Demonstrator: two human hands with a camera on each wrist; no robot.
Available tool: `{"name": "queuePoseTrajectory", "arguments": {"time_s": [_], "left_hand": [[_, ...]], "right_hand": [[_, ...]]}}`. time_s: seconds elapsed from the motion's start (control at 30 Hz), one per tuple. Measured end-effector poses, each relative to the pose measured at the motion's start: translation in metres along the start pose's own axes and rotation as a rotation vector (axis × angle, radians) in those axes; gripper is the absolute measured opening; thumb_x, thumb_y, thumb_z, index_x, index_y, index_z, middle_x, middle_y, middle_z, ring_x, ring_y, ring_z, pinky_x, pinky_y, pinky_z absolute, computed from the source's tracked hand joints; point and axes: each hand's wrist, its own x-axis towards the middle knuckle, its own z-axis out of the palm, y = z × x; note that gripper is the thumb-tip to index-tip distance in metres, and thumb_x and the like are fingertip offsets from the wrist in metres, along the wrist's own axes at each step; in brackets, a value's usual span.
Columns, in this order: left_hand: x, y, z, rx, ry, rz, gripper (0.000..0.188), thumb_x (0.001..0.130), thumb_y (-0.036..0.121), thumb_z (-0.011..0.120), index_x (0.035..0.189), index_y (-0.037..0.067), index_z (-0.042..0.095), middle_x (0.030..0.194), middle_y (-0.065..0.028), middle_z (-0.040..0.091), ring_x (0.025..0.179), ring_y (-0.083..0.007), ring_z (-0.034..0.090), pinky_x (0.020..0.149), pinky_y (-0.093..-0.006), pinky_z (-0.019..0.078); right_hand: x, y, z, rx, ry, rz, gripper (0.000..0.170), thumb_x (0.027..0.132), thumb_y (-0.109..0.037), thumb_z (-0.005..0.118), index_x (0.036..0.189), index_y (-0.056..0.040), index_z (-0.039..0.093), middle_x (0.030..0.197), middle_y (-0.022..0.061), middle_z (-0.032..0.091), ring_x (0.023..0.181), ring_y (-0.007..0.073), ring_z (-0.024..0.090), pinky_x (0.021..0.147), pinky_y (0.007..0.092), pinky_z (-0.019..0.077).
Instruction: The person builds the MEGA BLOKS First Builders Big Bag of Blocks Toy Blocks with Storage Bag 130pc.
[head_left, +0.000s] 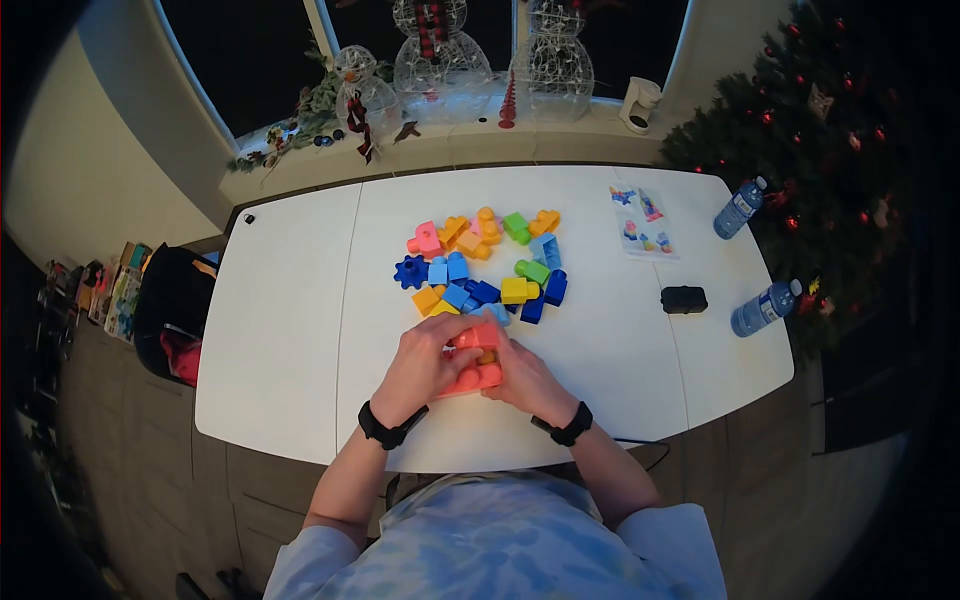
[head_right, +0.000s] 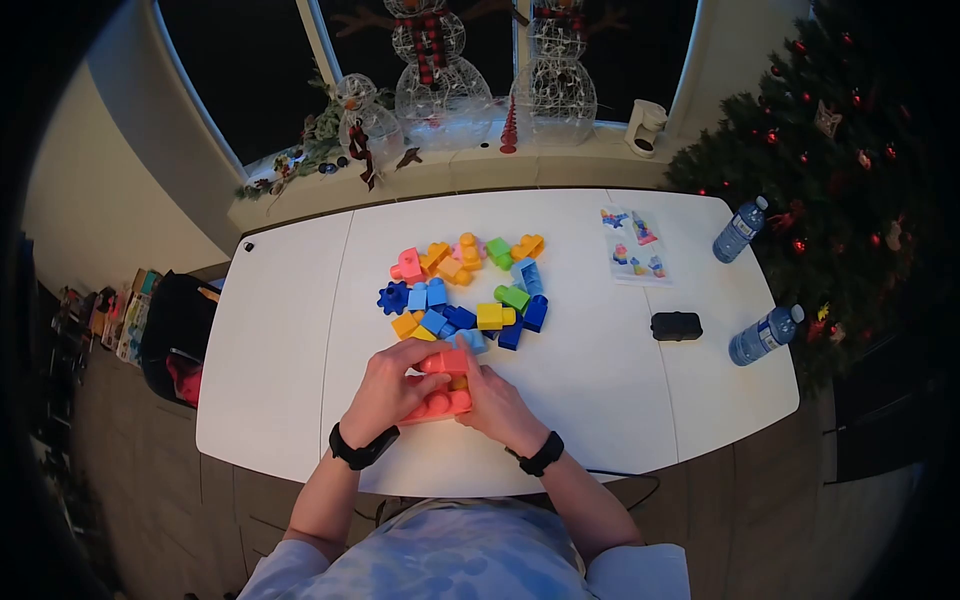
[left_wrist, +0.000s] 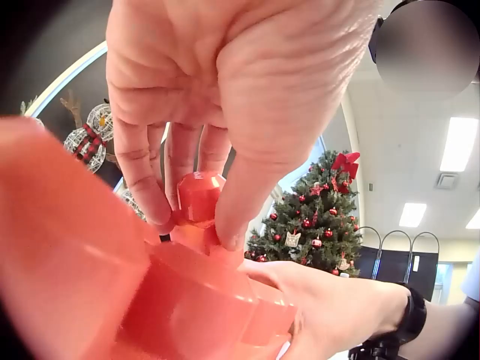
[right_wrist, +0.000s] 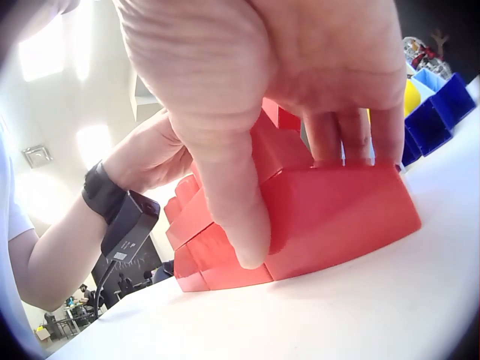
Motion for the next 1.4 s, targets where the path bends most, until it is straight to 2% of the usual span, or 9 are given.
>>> {"name": "queuePoseTrajectory", "arguments": {"time_s": [0.17, 0.3, 0.47, 0.67, 0.8, 0.87, 0.97, 1.17, 1.4], "left_hand": [[-0.002, -0.001, 0.003, 0.045, 0.002, 0.022, 0.038, 0.082, 0.007, 0.078, 0.119, 0.005, 0.071, 0.107, -0.0148, 0.073, 0.095, -0.0353, 0.070, 0.084, -0.0411, 0.0585], [0.003, 0.000, 0.012, 0.129, -0.013, 0.016, 0.040, 0.076, 0.005, 0.082, 0.115, 0.005, 0.074, 0.103, -0.0152, 0.074, 0.085, -0.0327, 0.069, 0.081, -0.0404, 0.0581], [0.009, -0.011, 0.014, 0.161, -0.071, 0.093, 0.043, 0.074, 0.006, 0.082, 0.115, 0.005, 0.074, 0.098, -0.0147, 0.073, 0.086, -0.0329, 0.066, 0.083, -0.0428, 0.0556], [0.008, -0.005, 0.009, 0.253, -0.137, 0.121, 0.047, 0.076, 0.007, 0.081, 0.122, 0.006, 0.071, 0.108, -0.0144, 0.072, 0.095, -0.0339, 0.064, 0.088, -0.0424, 0.0542], [0.002, -0.003, 0.002, 0.188, -0.172, -0.015, 0.061, 0.081, 0.022, 0.083, 0.137, 0.008, 0.062, 0.117, -0.0173, 0.070, 0.104, -0.0370, 0.065, 0.092, -0.0444, 0.0538], [-0.009, -0.003, -0.010, 0.181, -0.145, -0.069, 0.068, 0.082, 0.029, 0.084, 0.142, 0.009, 0.059, 0.121, -0.0191, 0.069, 0.111, -0.0388, 0.065, 0.095, -0.0449, 0.0536], [-0.031, -0.011, -0.036, 0.225, -0.137, -0.371, 0.103, 0.068, 0.048, 0.094, 0.150, 0.006, 0.047, 0.138, -0.0245, 0.063, 0.127, -0.0413, 0.062, 0.105, -0.0459, 0.0521], [-0.062, -0.046, -0.013, 0.135, -0.114, -0.329, 0.098, 0.062, 0.026, 0.099, 0.146, 0.004, 0.052, 0.127, -0.0204, 0.069, 0.112, -0.0362, 0.070, 0.095, -0.0434, 0.0579], [-0.065, -0.047, -0.003, 0.117, -0.023, -0.298, 0.083, 0.067, 0.016, 0.094, 0.140, 0.002, 0.057, 0.118, -0.0181, 0.073, 0.104, -0.0334, 0.074, 0.090, -0.0406, 0.0604]], "right_hand": [[0.001, -0.004, -0.004, 0.148, -0.005, -0.001, 0.133, 0.073, -0.008, 0.087, 0.165, -0.0092, -0.009, 0.134, 0.0263, 0.063, 0.115, 0.0445, 0.066, 0.094, 0.0478, 0.0561], [0.002, -0.011, -0.010, 0.148, -0.049, 0.055, 0.132, 0.074, -0.007, 0.086, 0.165, -0.0091, -0.011, 0.132, 0.0265, 0.064, 0.114, 0.0455, 0.066, 0.094, 0.0475, 0.0562], [0.000, 0.002, -0.001, 0.172, 0.036, -0.074, 0.127, 0.074, -0.010, 0.089, 0.166, -0.0115, 0.002, 0.130, 0.0255, 0.065, 0.112, 0.0461, 0.066, 0.094, 0.0480, 0.0560], [0.001, 0.010, 0.001, 0.158, 0.020, -0.047, 0.122, 0.072, -0.011, 0.091, 0.165, -0.0120, 0.012, 0.125, 0.0239, 0.067, 0.110, 0.0444, 0.067, 0.094, 0.0479, 0.0566], [0.001, 0.003, -0.005, 0.204, -0.020, 0.008, 0.121, 0.070, -0.007, 0.089, 0.164, -0.0097, 0.014, 0.126, 0.0244, 0.064, 0.114, 0.0423, 0.064, 0.097, 0.0464, 0.0547], [-0.003, 0.002, -0.008, 0.145, 0.037, -0.093, 0.123, 0.069, -0.009, 0.091, 0.165, -0.0123, 0.014, 0.135, 0.0233, 0.059, 0.123, 0.0418, 0.059, 0.102, 0.0459, 0.0524], [-0.009, -0.003, -0.016, 0.078, 0.052, -0.154, 0.119, 0.070, -0.009, 0.090, 0.165, -0.0142, 0.018, 0.145, 0.0202, 0.054, 0.131, 0.0401, 0.054, 0.107, 0.0457, 0.0494], [-0.013, -0.006, -0.012, 0.054, 0.088, -0.282, 0.089, 0.079, -0.008, 0.084, 0.157, -0.0111, 0.041, 0.151, 0.0164, 0.051, 0.131, 0.0358, 0.057, 0.105, 0.0434, 0.0522], [-0.015, -0.014, -0.004, -0.060, 0.114, -0.198, 0.084, 0.080, -0.013, 0.084, 0.154, -0.0099, 0.045, 0.151, 0.0162, 0.052, 0.128, 0.0343, 0.060, 0.100, 0.0419, 0.0553]]}}
